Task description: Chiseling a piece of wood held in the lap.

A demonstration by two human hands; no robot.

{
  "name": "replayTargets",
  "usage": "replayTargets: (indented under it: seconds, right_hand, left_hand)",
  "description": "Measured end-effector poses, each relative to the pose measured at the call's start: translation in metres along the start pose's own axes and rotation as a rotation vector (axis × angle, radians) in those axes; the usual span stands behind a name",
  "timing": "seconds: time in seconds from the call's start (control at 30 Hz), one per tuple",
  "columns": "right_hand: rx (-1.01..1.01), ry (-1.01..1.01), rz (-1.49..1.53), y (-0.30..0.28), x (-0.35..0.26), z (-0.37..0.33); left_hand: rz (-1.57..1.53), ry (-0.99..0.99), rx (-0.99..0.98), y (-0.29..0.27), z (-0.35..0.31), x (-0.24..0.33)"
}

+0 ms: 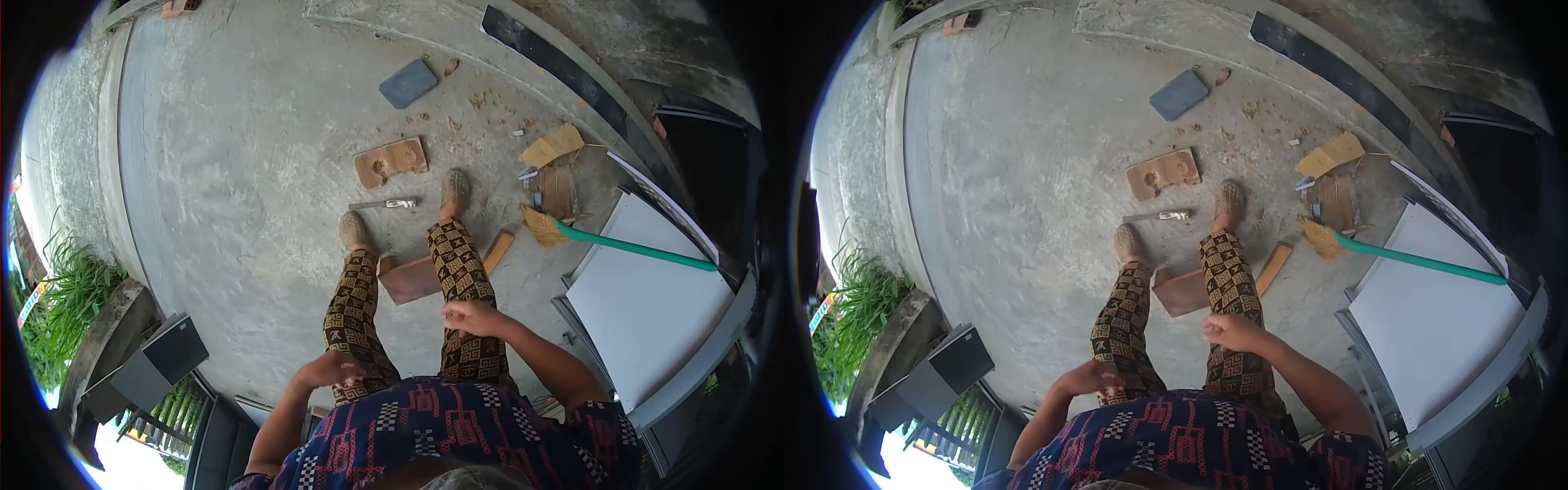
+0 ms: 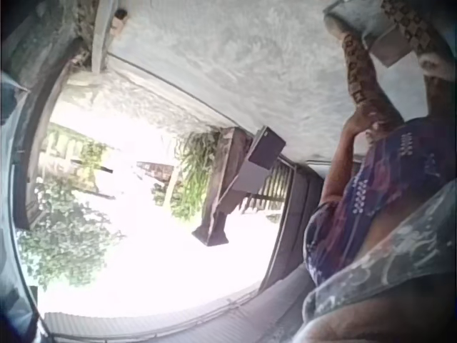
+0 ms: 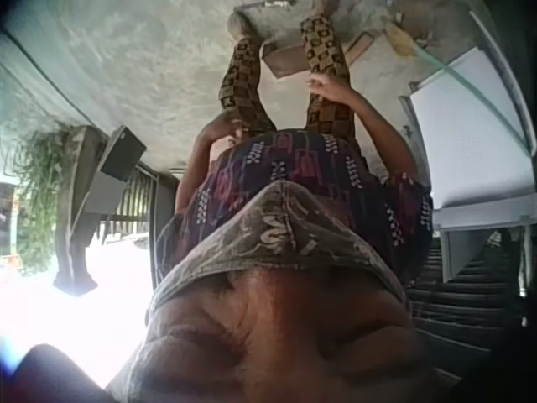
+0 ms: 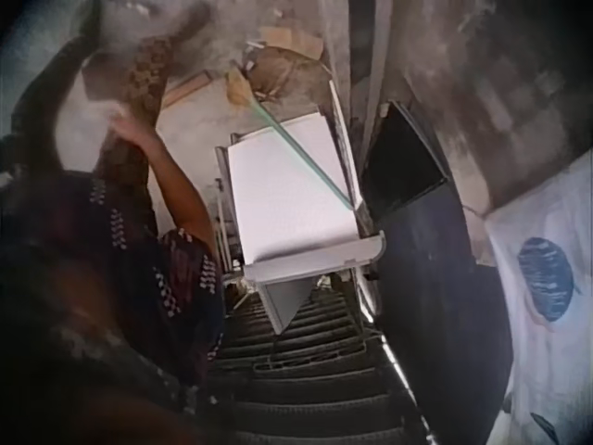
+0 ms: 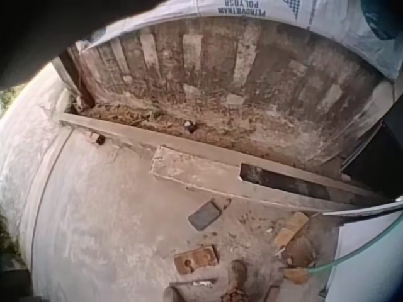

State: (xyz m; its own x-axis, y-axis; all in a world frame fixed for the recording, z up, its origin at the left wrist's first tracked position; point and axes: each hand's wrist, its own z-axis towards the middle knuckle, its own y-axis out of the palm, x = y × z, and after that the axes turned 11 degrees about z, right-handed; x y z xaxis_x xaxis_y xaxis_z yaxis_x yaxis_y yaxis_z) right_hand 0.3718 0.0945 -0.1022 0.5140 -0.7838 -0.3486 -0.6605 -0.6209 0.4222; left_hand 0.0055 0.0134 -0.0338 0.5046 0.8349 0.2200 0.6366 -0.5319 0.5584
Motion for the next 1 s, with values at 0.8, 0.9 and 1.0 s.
replayTargets:
  seconds: [0.8,0.9,1.0]
  right_hand:
    - [0.614,-0.611,-0.798,-0.123,-0.152,0.156]
    - [0.616,-0.668,-0.892,-0.127,-0.154,0.157]
    - [0.635,-0.709,-0.992,-0.126,-0.163,0.147]
  left_hand:
    - [0.684,0.456,1.133,-0.243,0.144,0.099]
    - [0.799,0.477,1.262,-0.24,0.13,0.102]
    - [0.922,0.476,1.369,-0.235,0.121,0.098]
